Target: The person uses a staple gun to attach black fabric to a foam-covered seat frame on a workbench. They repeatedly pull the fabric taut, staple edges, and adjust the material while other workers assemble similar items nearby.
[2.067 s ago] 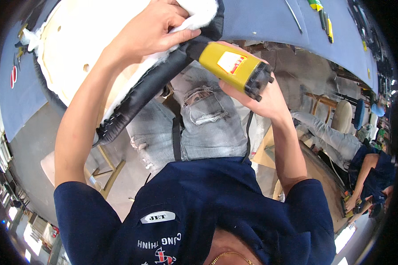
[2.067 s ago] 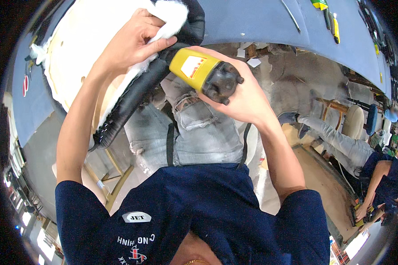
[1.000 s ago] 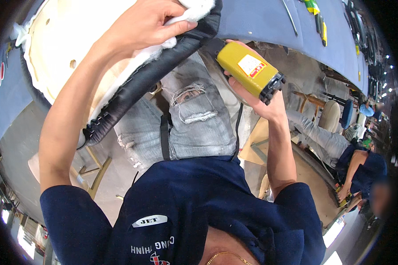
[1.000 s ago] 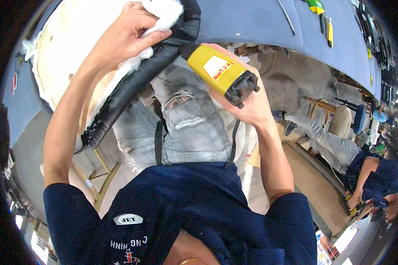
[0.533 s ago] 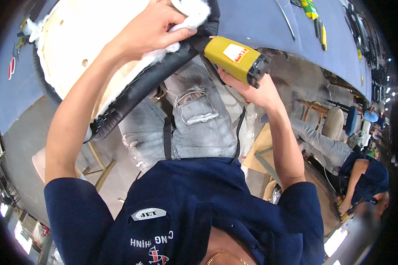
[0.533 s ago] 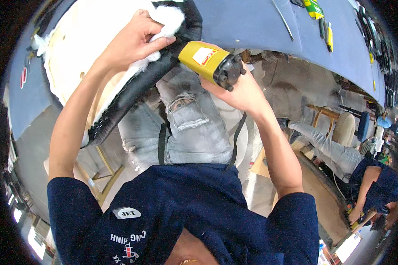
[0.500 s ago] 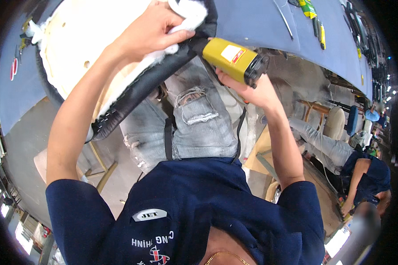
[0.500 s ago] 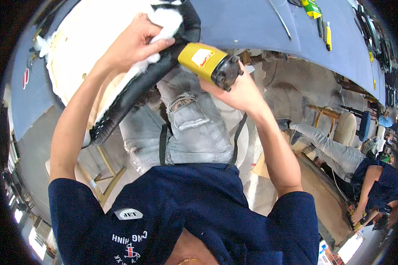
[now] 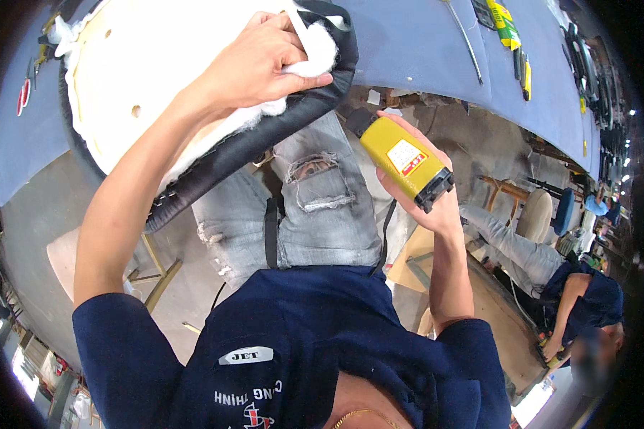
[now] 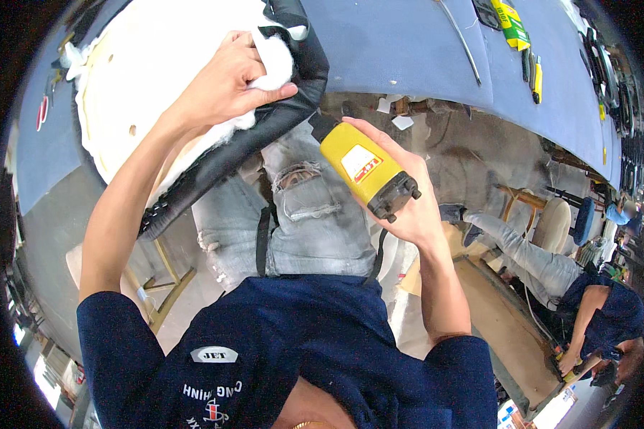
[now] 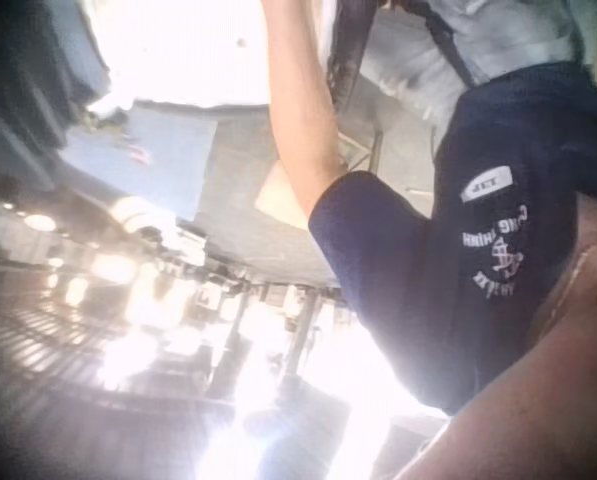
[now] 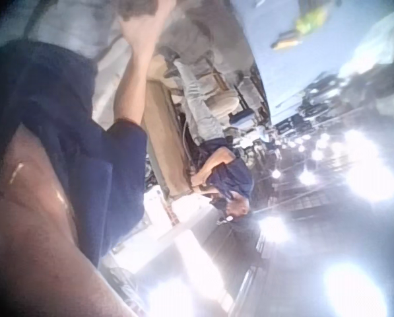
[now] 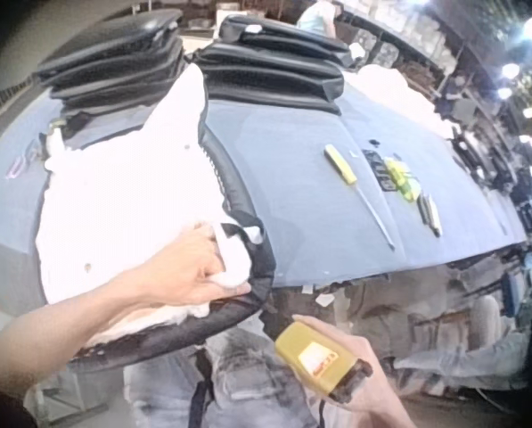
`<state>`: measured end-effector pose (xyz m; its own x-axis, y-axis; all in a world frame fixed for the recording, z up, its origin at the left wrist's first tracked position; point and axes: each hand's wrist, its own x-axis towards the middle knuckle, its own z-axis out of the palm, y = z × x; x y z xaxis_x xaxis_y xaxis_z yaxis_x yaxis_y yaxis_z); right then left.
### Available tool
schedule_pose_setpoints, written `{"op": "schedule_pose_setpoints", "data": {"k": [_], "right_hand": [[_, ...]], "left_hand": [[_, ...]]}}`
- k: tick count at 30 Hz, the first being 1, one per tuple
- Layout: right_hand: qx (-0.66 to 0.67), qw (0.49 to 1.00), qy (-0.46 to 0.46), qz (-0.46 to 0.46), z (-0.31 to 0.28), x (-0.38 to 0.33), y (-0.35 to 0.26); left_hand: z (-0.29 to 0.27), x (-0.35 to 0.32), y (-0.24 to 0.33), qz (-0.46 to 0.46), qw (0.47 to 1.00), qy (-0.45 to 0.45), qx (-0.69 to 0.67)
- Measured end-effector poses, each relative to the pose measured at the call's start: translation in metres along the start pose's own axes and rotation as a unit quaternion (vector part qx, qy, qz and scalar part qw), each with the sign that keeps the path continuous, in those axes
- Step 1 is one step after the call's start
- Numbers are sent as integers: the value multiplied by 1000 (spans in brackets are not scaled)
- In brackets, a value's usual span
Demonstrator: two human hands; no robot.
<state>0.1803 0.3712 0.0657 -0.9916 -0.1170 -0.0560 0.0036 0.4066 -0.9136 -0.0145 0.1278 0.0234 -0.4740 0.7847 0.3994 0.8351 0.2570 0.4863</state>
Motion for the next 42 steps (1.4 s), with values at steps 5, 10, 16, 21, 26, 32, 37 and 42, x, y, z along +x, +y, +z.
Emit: {"op": "schedule_pose_setpoints", "data": {"k": [5, 10, 16, 21, 26, 32, 37, 42], "right_hand": [[-8, 1000, -26, 15, 4, 19, -1], [-35, 998, -50, 4, 11, 37, -5], [-39, 997, -71, -6, 11, 51, -10], [-55, 987, -96, -112, 5, 65, 8], [-54, 990, -119, -56, -4, 72, -1], [-24, 998, -51, -38, 9, 65, -2], [22, 996, -21, -84, 3, 49, 21], [52, 998, -6, -45, -9, 40, 17]], "left_hand": [[-8, -1, -3, 4, 999, -38, -34], [-5, -2, -5, 1, 999, -45, -12], [-10, -5, -9, -48, 998, -42, -17], [-8, -10, -8, -92, 991, 2, -99], [-10, -7, -9, -85, 995, -13, -42], [-14, -12, -28, -148, 988, -47, -28], [-6, -15, -18, -131, 989, 61, 19], [-4, -12, -25, -90, 995, 35, 10]]}}
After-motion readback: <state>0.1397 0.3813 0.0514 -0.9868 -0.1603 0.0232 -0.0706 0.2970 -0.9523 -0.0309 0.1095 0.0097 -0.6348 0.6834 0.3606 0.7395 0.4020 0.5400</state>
